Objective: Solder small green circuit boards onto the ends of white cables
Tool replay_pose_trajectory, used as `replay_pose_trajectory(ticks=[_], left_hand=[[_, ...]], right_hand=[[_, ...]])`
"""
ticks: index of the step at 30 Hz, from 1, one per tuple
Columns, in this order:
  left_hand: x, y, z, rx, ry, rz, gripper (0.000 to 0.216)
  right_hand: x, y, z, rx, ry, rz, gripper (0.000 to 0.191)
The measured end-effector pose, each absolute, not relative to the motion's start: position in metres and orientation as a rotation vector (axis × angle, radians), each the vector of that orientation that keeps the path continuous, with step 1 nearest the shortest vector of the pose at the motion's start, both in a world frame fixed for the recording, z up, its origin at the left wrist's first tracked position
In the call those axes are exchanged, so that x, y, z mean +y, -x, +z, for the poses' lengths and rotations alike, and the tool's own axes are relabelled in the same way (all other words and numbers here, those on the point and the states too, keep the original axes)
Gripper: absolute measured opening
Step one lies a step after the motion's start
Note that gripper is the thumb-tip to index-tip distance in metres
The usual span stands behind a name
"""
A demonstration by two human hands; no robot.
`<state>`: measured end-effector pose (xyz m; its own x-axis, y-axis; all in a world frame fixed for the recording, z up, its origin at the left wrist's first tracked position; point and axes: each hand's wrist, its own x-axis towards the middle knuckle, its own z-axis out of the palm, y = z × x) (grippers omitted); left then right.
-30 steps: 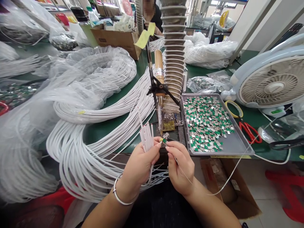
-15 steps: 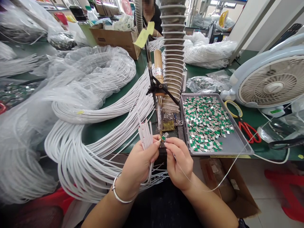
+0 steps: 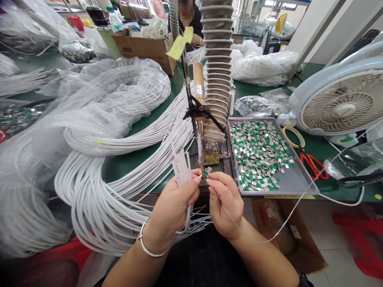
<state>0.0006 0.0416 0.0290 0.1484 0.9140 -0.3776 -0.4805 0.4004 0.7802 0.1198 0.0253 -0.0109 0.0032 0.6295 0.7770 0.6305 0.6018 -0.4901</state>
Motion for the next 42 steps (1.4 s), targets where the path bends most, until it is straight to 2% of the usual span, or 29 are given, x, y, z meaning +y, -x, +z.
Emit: replay_pose_trajectory(ticks=[11,19,34,42], left_hand=[[0.039,0.001,0.028,0.942,-0.641,1.077,0.012],[0.039,0.002,0.028,0.928,-0.642,1.085,0.009],[0.039,0.002,0.020,0.912,-0.634,1.057,0.008],[0.038,0.009,0.009,0.997,-0.845,1.066,0.011]], right_hand=[[0.024,-0.118,-0.005,-1.678,1.069,-0.056,0.021],[0.025,-0.118,-0.004,-1.688,1.032,-0.035,0.027],[0.023,-0.121,-0.013,-1.695,1.028,0.030,0.029],[0.022,-0.124,-0.013,-1.680,1.113,0.055,0.029]])
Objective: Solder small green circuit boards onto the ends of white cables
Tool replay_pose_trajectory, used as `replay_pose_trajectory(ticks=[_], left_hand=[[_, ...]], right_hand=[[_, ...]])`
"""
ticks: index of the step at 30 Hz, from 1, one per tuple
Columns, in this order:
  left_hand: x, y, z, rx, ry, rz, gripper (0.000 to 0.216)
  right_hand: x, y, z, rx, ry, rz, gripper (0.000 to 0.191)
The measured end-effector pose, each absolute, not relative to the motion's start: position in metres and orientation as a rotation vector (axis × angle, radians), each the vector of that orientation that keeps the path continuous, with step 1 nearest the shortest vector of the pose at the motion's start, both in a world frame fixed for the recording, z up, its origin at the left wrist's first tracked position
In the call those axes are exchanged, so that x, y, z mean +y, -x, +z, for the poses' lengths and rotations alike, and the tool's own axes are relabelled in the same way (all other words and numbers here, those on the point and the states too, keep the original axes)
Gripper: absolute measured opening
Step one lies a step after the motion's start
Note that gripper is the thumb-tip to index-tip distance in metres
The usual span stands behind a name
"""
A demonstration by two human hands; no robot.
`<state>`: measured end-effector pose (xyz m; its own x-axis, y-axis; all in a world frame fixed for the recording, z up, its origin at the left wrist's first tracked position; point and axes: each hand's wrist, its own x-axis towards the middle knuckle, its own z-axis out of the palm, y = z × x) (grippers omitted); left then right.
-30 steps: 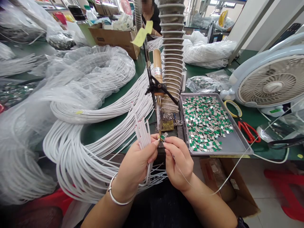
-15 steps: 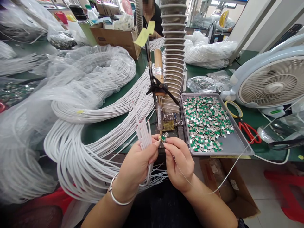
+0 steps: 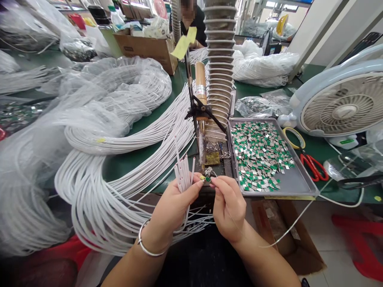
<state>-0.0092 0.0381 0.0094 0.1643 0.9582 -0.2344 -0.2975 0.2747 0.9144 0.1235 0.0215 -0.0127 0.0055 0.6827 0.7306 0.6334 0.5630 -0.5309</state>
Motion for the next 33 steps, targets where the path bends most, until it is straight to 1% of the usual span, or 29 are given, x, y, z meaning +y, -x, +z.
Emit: replay_pose_trajectory(ticks=[5,8,14,20,27,33], left_hand=[[0.036,0.014,0.006,1.044,-0.983,0.999,0.014],[0.036,0.016,0.008,1.065,-1.016,0.943,0.015],[0.038,0.015,0.012,1.025,-1.000,0.961,0.013],[0.039,0.012,0.014,1.038,-0.963,1.046,0.006],[0.043,0.009,0.021,1.057,-0.925,1.071,0.010],[0.044,0.009,0.020,1.040,-0.932,1.088,0.008]], right_hand=[[0.024,-0.122,-0.009,-1.729,1.187,0.024,0.016],[0.026,-0.122,-0.010,-1.734,1.195,0.030,0.013],[0.027,-0.122,-0.011,-1.755,1.107,0.083,0.020],[0.021,-0.121,-0.017,-1.619,1.153,0.271,0.030],[0.024,-0.125,-0.017,-1.642,0.975,0.321,0.030],[0.026,-0.125,-0.014,-1.648,0.989,0.309,0.029]])
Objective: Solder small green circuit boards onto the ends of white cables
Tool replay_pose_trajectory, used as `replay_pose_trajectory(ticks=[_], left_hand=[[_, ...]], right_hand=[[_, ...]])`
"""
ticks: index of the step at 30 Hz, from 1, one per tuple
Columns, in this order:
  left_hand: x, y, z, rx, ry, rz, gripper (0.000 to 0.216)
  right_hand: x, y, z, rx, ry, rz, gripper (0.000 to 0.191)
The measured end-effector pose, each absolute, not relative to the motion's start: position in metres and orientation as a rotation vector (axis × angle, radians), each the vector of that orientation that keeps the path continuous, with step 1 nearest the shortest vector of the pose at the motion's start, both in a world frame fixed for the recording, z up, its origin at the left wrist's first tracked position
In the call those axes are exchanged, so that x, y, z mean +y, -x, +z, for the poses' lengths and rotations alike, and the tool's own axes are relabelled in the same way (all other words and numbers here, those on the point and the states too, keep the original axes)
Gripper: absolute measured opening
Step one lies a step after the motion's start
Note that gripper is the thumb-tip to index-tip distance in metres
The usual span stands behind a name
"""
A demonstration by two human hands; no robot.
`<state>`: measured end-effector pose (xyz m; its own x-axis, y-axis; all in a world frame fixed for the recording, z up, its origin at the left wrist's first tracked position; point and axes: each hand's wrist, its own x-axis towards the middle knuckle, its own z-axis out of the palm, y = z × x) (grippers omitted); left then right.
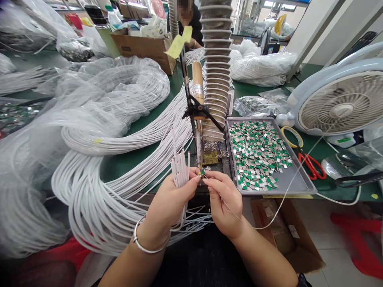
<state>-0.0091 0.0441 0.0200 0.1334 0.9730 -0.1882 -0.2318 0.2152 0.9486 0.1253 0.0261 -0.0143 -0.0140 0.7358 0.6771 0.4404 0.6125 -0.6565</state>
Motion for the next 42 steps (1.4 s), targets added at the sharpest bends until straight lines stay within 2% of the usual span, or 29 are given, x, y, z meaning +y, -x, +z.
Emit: replay_pose_trajectory(ticks=[22,32,42], left_hand=[[0.045,0.009,0.032,1.062,-0.919,1.117,0.010],[0.041,0.010,0.020,1.071,-0.929,1.074,0.007],[0.024,0.022,0.004,1.069,-1.153,0.937,0.027]], right_hand=[[0.028,-0.122,-0.007,-1.651,1.004,0.251,0.028],[0.023,-0.125,-0.011,-1.671,1.015,0.297,0.026],[0.006,-0.135,-0.014,-1.703,1.088,0.279,0.026]])
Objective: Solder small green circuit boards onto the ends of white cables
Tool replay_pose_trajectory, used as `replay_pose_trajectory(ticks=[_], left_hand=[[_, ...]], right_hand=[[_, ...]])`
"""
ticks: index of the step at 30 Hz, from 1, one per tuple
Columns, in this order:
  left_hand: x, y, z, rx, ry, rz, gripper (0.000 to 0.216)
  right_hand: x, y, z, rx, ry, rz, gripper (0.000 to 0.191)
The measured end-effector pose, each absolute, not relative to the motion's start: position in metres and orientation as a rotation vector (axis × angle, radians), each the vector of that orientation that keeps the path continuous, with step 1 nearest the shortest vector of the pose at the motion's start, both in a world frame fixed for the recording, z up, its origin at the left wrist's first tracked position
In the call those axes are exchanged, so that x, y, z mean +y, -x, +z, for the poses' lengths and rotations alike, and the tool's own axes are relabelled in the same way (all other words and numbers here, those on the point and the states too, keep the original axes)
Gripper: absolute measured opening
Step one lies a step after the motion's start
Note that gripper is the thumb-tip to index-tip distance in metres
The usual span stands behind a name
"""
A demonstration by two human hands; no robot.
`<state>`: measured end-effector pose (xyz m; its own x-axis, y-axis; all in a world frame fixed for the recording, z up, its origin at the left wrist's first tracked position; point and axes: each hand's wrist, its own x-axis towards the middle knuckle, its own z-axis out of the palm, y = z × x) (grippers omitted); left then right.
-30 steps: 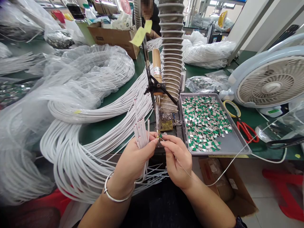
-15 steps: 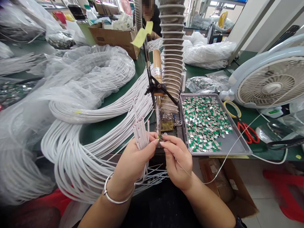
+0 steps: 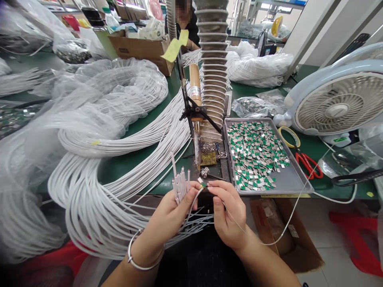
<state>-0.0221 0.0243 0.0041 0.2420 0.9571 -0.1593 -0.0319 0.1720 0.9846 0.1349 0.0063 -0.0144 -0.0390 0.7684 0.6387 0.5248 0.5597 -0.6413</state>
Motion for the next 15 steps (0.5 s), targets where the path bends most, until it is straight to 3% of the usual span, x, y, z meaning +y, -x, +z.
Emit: replay_pose_trajectory(ticks=[9,15], left_hand=[[0.026,0.032,-0.008,1.048,-1.084,0.814,0.036],[0.035,0.038,-0.018,0.772,-0.859,0.905,0.025]], right_hand=[[0.022,-0.176,-0.001,-1.673,1.336,-0.036,0.021],[0.045,-0.208,0.007,-1.953,1.620,-0.001,0.015]])
